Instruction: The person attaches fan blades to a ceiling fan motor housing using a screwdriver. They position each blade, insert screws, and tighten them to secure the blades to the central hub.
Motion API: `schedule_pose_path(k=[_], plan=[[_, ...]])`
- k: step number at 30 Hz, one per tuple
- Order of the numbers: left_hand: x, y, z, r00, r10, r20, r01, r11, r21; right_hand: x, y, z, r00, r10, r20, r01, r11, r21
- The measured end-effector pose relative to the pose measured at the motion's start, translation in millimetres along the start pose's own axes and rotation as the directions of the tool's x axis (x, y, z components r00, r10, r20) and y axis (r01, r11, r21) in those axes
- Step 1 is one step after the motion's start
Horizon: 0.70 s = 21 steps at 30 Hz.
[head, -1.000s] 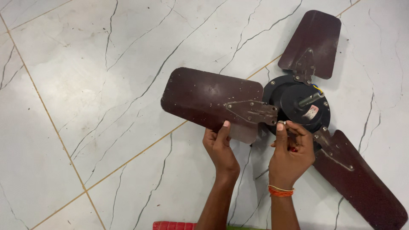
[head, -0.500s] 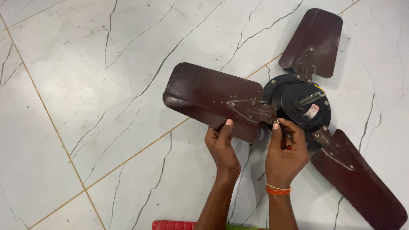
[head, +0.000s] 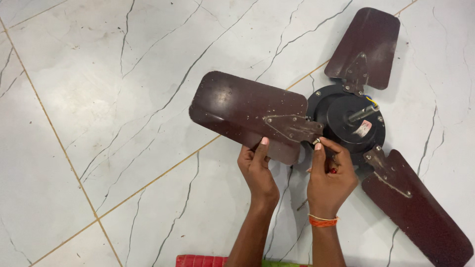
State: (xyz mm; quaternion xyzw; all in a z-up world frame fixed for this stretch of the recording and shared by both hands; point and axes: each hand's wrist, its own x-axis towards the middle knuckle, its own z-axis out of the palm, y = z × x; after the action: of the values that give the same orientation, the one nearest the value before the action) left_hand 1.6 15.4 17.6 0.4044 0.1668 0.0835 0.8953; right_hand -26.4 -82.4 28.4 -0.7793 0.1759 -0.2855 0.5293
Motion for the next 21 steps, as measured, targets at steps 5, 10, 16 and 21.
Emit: schedule_pose_path(k=[5, 10, 16, 21], plan=[[-0.3, -10.0, -5.8, 1.000, 0.026, -0.006, -0.025, 0.998, 0.056, 2.9, -0.9, 0.4, 0.998, 0.036, -0.047, -0.029, 0.989, 0.148], [0.0, -8.4, -3.5, 0.999, 0.039, 0.005, -0.039, 0.998, 0.045, 5.1, -5.1, -4.2, 0.996, -0.027, -0.085, 0.028, 1.000, 0.012], [-1.5, -2.6, -0.1, 1.000, -0.004, 0.012, 0.003, 1.000, 0.030, 2.3, 0.3, -2.5, 0.985, -0.160, -0.057, 0.159, 0.987, -0.025], [-0.7, -4.8, -3.1, 1.000, -0.032, 0.002, 0.032, 0.999, 0.012, 2.7, 3.4, -4.5, 0.990, -0.124, -0.063, 0.120, 0.991, -0.057]])
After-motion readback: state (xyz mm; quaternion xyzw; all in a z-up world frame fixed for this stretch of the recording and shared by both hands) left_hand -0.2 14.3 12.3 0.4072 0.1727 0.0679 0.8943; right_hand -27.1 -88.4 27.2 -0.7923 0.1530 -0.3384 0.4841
